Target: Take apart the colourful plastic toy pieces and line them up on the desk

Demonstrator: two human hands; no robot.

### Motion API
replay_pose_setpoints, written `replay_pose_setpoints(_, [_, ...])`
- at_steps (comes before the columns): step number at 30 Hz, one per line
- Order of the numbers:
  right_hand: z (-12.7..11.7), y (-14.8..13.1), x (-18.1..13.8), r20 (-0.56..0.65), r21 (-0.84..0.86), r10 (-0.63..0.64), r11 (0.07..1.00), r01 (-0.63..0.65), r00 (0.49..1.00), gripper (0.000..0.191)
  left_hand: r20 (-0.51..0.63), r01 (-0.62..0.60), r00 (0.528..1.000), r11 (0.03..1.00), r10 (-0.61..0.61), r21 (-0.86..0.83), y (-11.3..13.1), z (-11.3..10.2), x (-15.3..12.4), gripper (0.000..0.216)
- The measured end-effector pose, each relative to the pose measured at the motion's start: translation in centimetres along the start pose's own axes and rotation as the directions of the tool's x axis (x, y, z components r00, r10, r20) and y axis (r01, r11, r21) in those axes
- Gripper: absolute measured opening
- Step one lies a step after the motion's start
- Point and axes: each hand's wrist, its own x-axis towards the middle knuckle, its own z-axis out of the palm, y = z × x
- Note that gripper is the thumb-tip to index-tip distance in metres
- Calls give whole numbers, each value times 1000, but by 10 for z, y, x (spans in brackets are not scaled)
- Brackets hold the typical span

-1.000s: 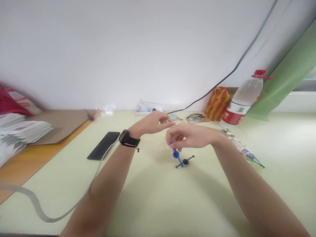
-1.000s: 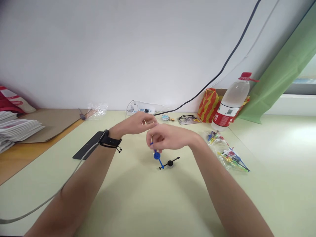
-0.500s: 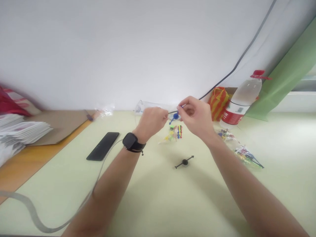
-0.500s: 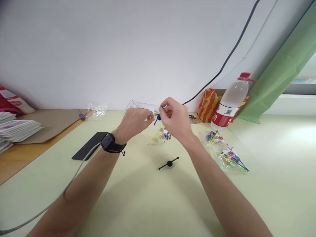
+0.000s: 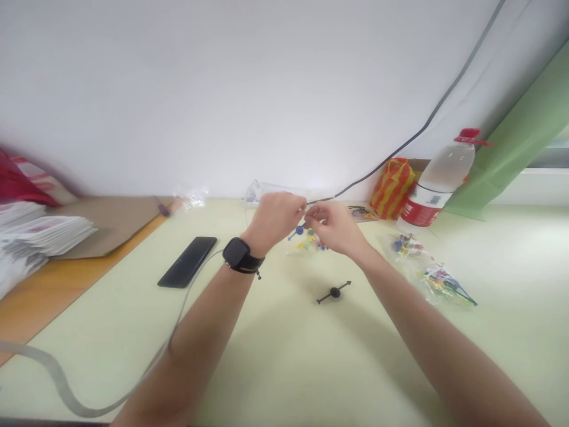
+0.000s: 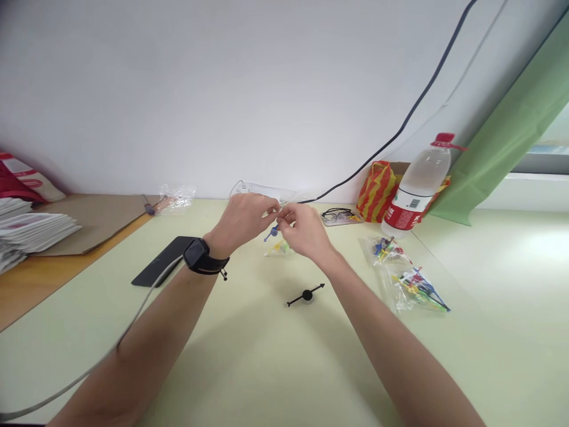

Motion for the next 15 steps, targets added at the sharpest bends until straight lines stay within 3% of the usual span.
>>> replay_pose_setpoints(2, [-1, 0, 0, 13, -57, -19, 998, 20, 1000, 14, -9, -8, 1000, 1000, 8, -14, 0, 1, 0, 22])
replay_pose_setpoints(5, [-2, -8, -5, -124, -122, -126, 986, 111, 984, 14, -21, -9, 1000, 1000, 9, 6, 1, -1, -1, 23])
replay_pose_setpoints(8, [1, -27, -15, -209, 0, -201, 979, 205, 957, 18, 6, -12, 1000, 1000, 12, 18, 5, -7, -2, 21])
replay_pose_setpoints(9, [3, -35, -20, -184, 70, -223, 969, 239, 957, 18, 28, -16, 1000, 1000, 15, 9, 6, -10, -2, 19])
replay_pose_setpoints(11, [7, -48, -28, -15, 229, -273, 936, 269, 962, 20, 77, -19, 997, 1000, 20, -13, 8, -14, -1, 15])
replay_pose_setpoints(13, [13, -58, -35, 181, 341, -331, 904, 256, 926, 30, 98, 2, 995, 1000, 0, -25, 9, -15, 0, 15])
replay_pose_setpoints(15, [19, -63, -41, 296, 385, -356, 894, 231, 886, 40, 85, 33, 996, 999, -29, -40, 9, -13, 1, 19])
